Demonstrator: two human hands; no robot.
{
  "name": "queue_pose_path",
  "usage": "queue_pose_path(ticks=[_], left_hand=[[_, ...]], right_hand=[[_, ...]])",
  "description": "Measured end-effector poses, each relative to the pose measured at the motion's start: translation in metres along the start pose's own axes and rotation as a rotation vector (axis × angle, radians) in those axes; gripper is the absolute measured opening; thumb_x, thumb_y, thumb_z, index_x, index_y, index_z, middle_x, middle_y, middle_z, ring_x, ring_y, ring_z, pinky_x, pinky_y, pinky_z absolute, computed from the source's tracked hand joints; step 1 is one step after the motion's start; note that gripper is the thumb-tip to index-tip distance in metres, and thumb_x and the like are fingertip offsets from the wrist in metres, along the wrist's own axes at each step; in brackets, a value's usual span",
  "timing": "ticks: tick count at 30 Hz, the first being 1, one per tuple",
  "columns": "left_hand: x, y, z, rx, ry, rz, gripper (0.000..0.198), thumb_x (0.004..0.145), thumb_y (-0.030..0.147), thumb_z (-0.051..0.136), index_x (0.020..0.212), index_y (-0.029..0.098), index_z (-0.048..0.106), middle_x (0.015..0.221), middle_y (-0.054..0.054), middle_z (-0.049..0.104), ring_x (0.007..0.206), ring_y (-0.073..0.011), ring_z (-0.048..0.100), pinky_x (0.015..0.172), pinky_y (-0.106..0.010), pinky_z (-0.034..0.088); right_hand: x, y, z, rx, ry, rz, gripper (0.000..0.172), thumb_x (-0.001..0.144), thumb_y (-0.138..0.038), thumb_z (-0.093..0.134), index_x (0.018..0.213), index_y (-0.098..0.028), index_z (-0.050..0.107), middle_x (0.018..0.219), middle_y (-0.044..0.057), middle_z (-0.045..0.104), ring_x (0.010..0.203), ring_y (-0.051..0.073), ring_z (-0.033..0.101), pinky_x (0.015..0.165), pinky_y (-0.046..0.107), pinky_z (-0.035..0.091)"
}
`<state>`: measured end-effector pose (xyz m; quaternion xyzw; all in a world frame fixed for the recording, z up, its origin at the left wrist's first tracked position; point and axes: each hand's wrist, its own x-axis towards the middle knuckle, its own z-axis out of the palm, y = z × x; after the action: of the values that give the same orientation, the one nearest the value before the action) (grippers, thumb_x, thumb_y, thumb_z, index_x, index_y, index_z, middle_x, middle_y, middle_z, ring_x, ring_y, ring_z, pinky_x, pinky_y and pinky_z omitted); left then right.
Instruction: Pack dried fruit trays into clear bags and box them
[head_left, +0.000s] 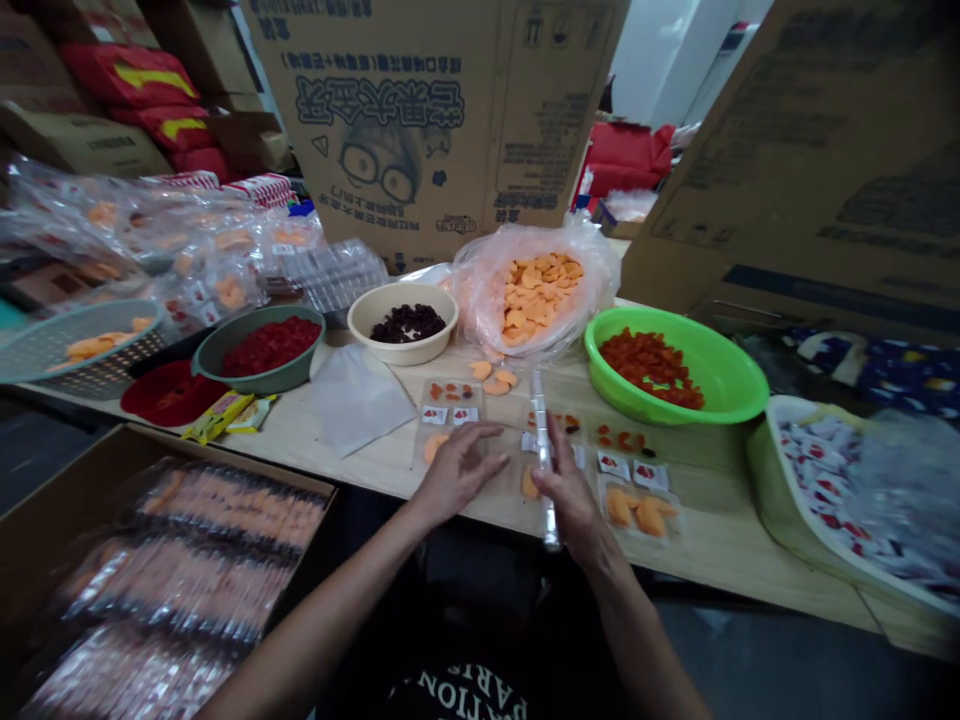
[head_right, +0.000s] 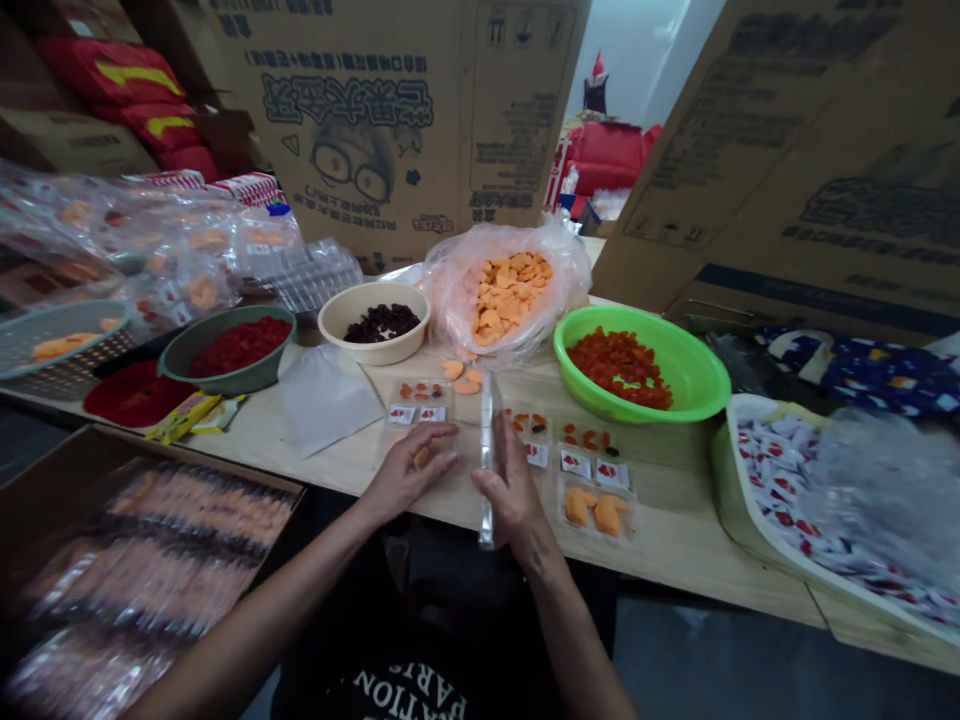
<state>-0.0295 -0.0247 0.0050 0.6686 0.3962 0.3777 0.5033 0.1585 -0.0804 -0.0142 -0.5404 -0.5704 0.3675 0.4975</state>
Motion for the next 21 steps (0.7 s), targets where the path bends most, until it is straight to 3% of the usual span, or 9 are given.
queue_pose_path(ticks=[1, 3, 6, 9, 12, 21], left_hand=[[0.000, 0.013, 0.008, -0.266, 0.012, -0.067, 0.041, 0.084, 0.048, 0.073, 0.110, 0.017, 0.071, 0.112, -0.012, 0.071, 0.108, -0.0260, 0.065, 0.097, -0.039, 0.049], [-0.001, 0.033, 0.026, -0.708, 0.019, -0.225, 0.039, 0.075, 0.047, 0.082, 0.093, 0.014, 0.072, 0.083, -0.005, 0.071, 0.074, -0.0148, 0.066, 0.074, -0.027, 0.053], [-0.002, 0.045, 0.046, -0.999, 0.055, -0.384, 0.041, 0.058, 0.034, 0.095, 0.079, 0.010, 0.069, 0.069, 0.000, 0.065, 0.058, -0.0075, 0.059, 0.059, -0.018, 0.050], [-0.002, 0.044, 0.052, -1.040, 0.062, -0.432, 0.043, 0.055, 0.032, 0.097, 0.080, 0.009, 0.070, 0.067, -0.001, 0.066, 0.056, -0.0071, 0.059, 0.057, -0.017, 0.051], [-0.003, 0.044, 0.052, -1.023, 0.056, -0.434, 0.042, 0.056, 0.031, 0.096, 0.081, 0.009, 0.070, 0.067, 0.000, 0.066, 0.055, -0.0067, 0.059, 0.056, -0.017, 0.052], [-0.005, 0.050, 0.056, -0.981, 0.054, -0.420, 0.043, 0.055, 0.034, 0.097, 0.076, 0.010, 0.068, 0.061, 0.001, 0.063, 0.050, -0.0048, 0.056, 0.053, -0.015, 0.048]], right_hand=[[-0.002, -0.005, 0.005, 0.088, -0.006, 0.018, 0.081, 0.087, -0.049, 0.057, 0.159, -0.032, 0.024, 0.162, 0.003, 0.035, 0.149, 0.030, 0.028, 0.120, 0.054, 0.027], [-0.006, -0.015, 0.015, 0.268, -0.011, 0.068, 0.074, 0.086, -0.053, 0.059, 0.154, -0.032, 0.039, 0.155, 0.003, 0.046, 0.148, 0.030, 0.030, 0.121, 0.053, 0.025], [-0.012, -0.027, 0.023, 0.468, 0.004, 0.158, 0.057, 0.086, -0.059, 0.059, 0.135, -0.030, 0.063, 0.135, 0.004, 0.064, 0.140, 0.031, 0.043, 0.118, 0.052, 0.032], [-0.017, -0.032, 0.025, 0.610, 0.030, 0.259, 0.047, 0.079, -0.063, 0.066, 0.108, -0.028, 0.076, 0.110, 0.006, 0.074, 0.125, 0.033, 0.057, 0.110, 0.051, 0.042], [-0.020, -0.032, 0.024, 0.706, 0.049, 0.342, 0.043, 0.070, -0.064, 0.076, 0.089, -0.025, 0.078, 0.093, 0.006, 0.076, 0.110, 0.033, 0.065, 0.100, 0.048, 0.050], [-0.022, -0.029, 0.019, 0.754, 0.057, 0.364, 0.043, 0.065, -0.062, 0.080, 0.079, -0.022, 0.074, 0.083, 0.005, 0.071, 0.088, 0.025, 0.065, 0.088, 0.040, 0.053]])
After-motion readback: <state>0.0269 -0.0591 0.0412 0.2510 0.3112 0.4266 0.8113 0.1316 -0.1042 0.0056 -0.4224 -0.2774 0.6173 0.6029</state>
